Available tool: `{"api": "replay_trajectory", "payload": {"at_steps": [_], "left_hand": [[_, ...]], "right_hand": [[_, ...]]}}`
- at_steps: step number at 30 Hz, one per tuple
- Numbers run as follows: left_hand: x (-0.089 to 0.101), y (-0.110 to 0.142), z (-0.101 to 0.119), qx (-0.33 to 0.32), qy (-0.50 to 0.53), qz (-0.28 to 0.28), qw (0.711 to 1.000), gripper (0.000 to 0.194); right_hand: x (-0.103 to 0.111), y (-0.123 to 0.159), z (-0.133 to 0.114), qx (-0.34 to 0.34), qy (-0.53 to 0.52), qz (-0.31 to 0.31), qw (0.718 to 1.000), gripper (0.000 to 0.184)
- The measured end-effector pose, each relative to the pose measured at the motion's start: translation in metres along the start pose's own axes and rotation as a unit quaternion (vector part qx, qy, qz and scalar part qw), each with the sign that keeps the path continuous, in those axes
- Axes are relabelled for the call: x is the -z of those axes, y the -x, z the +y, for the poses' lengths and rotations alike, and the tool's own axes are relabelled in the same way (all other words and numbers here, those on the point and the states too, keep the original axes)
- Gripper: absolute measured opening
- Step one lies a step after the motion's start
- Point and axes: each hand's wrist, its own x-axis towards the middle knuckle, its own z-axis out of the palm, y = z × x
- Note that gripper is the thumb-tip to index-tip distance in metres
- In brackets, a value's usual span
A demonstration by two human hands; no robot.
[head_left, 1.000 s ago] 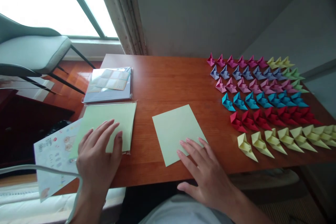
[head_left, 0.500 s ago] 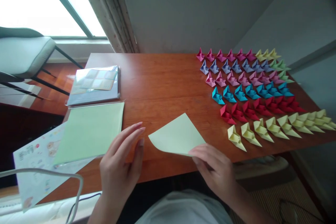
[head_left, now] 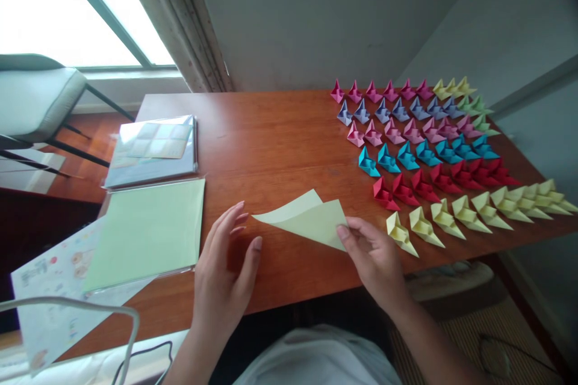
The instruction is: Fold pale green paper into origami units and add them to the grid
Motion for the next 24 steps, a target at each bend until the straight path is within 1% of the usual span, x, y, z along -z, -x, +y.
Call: {"api": "replay_trajectory", "payload": {"at_steps": [2, 5, 9, 11, 14, 17, 19, 21, 22, 24], "left_hand": [[-0.001, 0.000, -0.002, 0.044, 0.046, -0.017, 0.998, 0.053], [-0.002, -0.002, -0.001, 0.096, 0.130, -0.037, 0.986, 0.054], [-0.003, -0.006, 0.012, 0.151, 0.215, -0.060, 0.963, 0.056], [-0.002, -0.009, 0.020, 0.167, 0.232, -0.078, 0.955, 0.050], [0.001, -0.013, 0.029, 0.164, 0.242, -0.110, 0.950, 0.033], [0.004, -0.014, 0.031, 0.136, 0.227, -0.135, 0.955, 0.021], [0.005, -0.013, 0.028, 0.107, 0.204, -0.135, 0.964, 0.016], [0.006, -0.012, 0.023, 0.072, 0.173, -0.130, 0.974, 0.010], [0.007, -0.012, 0.020, 0.052, 0.157, -0.127, 0.978, 0.009], [0.007, -0.010, 0.015, 0.012, 0.126, -0.116, 0.985, 0.011]], "right_hand": [[-0.001, -0.001, -0.004, -0.010, -0.021, 0.018, 1.000, 0.018], [-0.002, -0.001, -0.008, -0.022, -0.054, 0.035, 0.998, 0.017], [-0.001, 0.002, -0.005, -0.031, -0.099, 0.041, 0.994, 0.020], [0.001, 0.005, -0.001, -0.028, -0.103, 0.051, 0.993, 0.021], [0.005, 0.005, 0.003, -0.001, -0.110, 0.043, 0.993, 0.018], [0.010, -0.001, 0.003, 0.065, -0.114, -0.012, 0.991, 0.011], [0.014, -0.006, 0.003, 0.127, -0.109, -0.053, 0.984, 0.012], [0.018, -0.010, 0.003, 0.174, -0.097, -0.076, 0.977, 0.013], [0.020, -0.011, 0.004, 0.185, -0.086, -0.079, 0.976, 0.012], [0.022, -0.011, 0.005, 0.177, -0.056, -0.085, 0.979, 0.009]]}}
